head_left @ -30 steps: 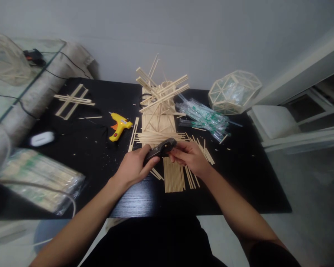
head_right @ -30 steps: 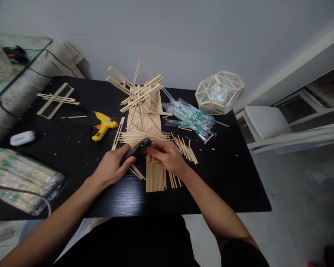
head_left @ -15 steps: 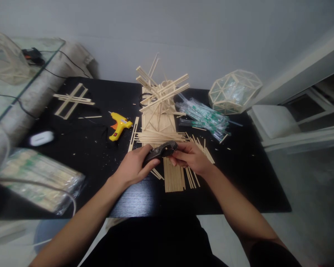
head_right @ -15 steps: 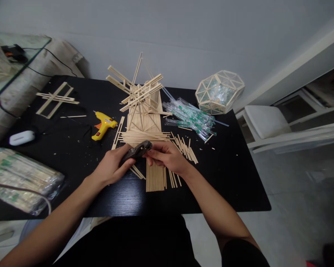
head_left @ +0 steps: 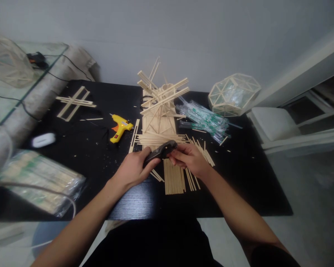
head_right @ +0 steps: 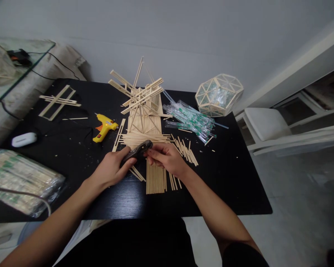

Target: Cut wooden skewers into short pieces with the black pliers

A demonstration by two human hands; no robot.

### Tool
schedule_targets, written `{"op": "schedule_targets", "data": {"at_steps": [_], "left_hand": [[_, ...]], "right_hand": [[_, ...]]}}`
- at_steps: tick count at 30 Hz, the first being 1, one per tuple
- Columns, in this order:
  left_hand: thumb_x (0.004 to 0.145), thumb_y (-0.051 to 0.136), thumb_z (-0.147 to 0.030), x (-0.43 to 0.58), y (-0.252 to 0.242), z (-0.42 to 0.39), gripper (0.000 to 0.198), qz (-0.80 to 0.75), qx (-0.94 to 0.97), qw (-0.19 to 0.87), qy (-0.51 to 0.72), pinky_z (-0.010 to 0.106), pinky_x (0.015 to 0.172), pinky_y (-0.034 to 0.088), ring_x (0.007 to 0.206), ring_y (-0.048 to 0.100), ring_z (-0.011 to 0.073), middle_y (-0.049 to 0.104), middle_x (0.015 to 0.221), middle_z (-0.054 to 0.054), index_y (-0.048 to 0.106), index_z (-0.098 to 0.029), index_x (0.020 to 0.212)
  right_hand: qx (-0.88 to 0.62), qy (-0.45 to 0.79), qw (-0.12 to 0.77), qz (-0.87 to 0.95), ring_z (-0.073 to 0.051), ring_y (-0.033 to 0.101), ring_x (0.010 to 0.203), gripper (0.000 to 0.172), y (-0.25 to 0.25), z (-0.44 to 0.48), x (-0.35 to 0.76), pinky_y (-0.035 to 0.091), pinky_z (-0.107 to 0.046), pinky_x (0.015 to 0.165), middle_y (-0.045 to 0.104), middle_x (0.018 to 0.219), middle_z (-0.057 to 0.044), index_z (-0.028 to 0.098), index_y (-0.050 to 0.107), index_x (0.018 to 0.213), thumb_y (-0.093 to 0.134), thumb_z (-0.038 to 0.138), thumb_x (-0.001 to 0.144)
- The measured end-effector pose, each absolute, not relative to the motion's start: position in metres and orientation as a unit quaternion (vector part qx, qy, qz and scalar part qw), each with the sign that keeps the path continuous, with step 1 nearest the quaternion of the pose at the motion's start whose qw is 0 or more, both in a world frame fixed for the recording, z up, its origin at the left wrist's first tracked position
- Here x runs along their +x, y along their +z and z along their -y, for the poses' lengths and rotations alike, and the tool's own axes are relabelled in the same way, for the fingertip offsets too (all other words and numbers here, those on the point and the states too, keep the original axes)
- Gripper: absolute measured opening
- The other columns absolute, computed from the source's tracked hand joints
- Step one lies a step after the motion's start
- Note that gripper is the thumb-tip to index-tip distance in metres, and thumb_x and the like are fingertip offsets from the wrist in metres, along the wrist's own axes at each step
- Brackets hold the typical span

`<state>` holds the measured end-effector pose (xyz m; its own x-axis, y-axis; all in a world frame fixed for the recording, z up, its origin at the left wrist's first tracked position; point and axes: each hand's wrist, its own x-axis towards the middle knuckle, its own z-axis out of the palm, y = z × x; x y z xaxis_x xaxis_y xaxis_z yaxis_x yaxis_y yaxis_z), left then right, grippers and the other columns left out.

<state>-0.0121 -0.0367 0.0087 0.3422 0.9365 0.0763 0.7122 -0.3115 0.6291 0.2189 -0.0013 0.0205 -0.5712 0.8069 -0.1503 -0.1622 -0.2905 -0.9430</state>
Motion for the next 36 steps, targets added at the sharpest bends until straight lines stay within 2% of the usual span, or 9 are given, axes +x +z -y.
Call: {"op": "schedule_targets", "data": {"at_steps": [15,20,23,26,28,33,36], "left_hand": [[0.101,0.045,-0.050,-0.010,0.006,0.038,0.033,-0.552,0.765,0.259,0.207,0.029,0.055,0.036,0.052,0.054,0.0173,0.055,0.060,-0.002,0.047,-0.024,0.081],[0.102,0.044,-0.051,-0.010,0.003,0.037,0.033,-0.564,0.760,0.260,0.193,0.028,0.057,0.037,0.057,0.059,0.0191,0.058,0.064,-0.001,0.048,-0.024,0.083],[0.101,0.043,-0.051,-0.009,0.001,0.036,0.033,-0.577,0.751,0.258,0.193,0.029,0.059,0.038,0.058,0.059,0.0198,0.058,0.065,0.000,0.048,-0.024,0.084],[0.101,0.044,-0.051,-0.008,0.000,0.035,0.033,-0.586,0.744,0.251,0.200,0.029,0.060,0.037,0.058,0.059,0.0198,0.058,0.065,0.000,0.047,-0.024,0.083],[0.100,0.045,-0.051,-0.009,-0.001,0.035,0.033,-0.587,0.745,0.244,0.203,0.029,0.060,0.037,0.059,0.059,0.0199,0.059,0.066,0.000,0.047,-0.024,0.083],[0.100,0.045,-0.053,-0.010,-0.003,0.037,0.034,-0.575,0.752,0.240,0.216,0.029,0.062,0.039,0.062,0.059,0.0200,0.061,0.070,0.001,0.049,-0.023,0.086],[0.101,0.045,-0.052,-0.011,-0.002,0.037,0.033,-0.567,0.757,0.239,0.220,0.030,0.063,0.040,0.065,0.060,0.0206,0.061,0.072,0.001,0.051,-0.022,0.087]], "right_hand": [[-0.330,0.729,0.338,0.495,-0.003,0.031,0.043,0.028,0.017,0.001,0.217,0.017,-0.022,0.039,0.060,0.064,0.004,0.016,0.071,0.087,0.073,0.044,0.092],[-0.348,0.700,0.341,0.522,-0.004,0.035,0.043,0.032,0.017,0.000,0.216,0.022,-0.022,0.040,0.061,0.064,0.003,0.017,0.071,0.086,0.072,0.048,0.092],[-0.365,0.654,0.360,0.556,-0.007,0.043,0.047,0.030,0.013,0.001,0.214,0.030,-0.022,0.043,0.065,0.068,0.001,0.017,0.072,0.089,0.073,0.047,0.091],[-0.384,0.595,0.416,0.571,-0.012,0.061,0.064,0.026,0.009,0.004,0.210,0.049,-0.025,0.057,0.071,0.082,-0.002,0.020,0.071,0.095,0.078,0.044,0.087],[-0.397,0.563,0.438,0.577,-0.015,0.065,0.069,0.026,0.007,0.007,0.208,0.053,-0.027,0.062,0.073,0.086,-0.002,0.021,0.070,0.096,0.078,0.043,0.086],[-0.408,0.545,0.429,0.593,-0.010,0.052,0.050,0.022,0.011,0.009,0.209,0.044,-0.024,0.049,0.070,0.073,0.000,0.020,0.070,0.092,0.072,0.042,0.091],[-0.405,0.545,0.427,0.598,-0.008,0.047,0.046,0.023,0.014,0.009,0.211,0.039,-0.023,0.046,0.068,0.070,0.000,0.019,0.071,0.090,0.071,0.042,0.091]]}}
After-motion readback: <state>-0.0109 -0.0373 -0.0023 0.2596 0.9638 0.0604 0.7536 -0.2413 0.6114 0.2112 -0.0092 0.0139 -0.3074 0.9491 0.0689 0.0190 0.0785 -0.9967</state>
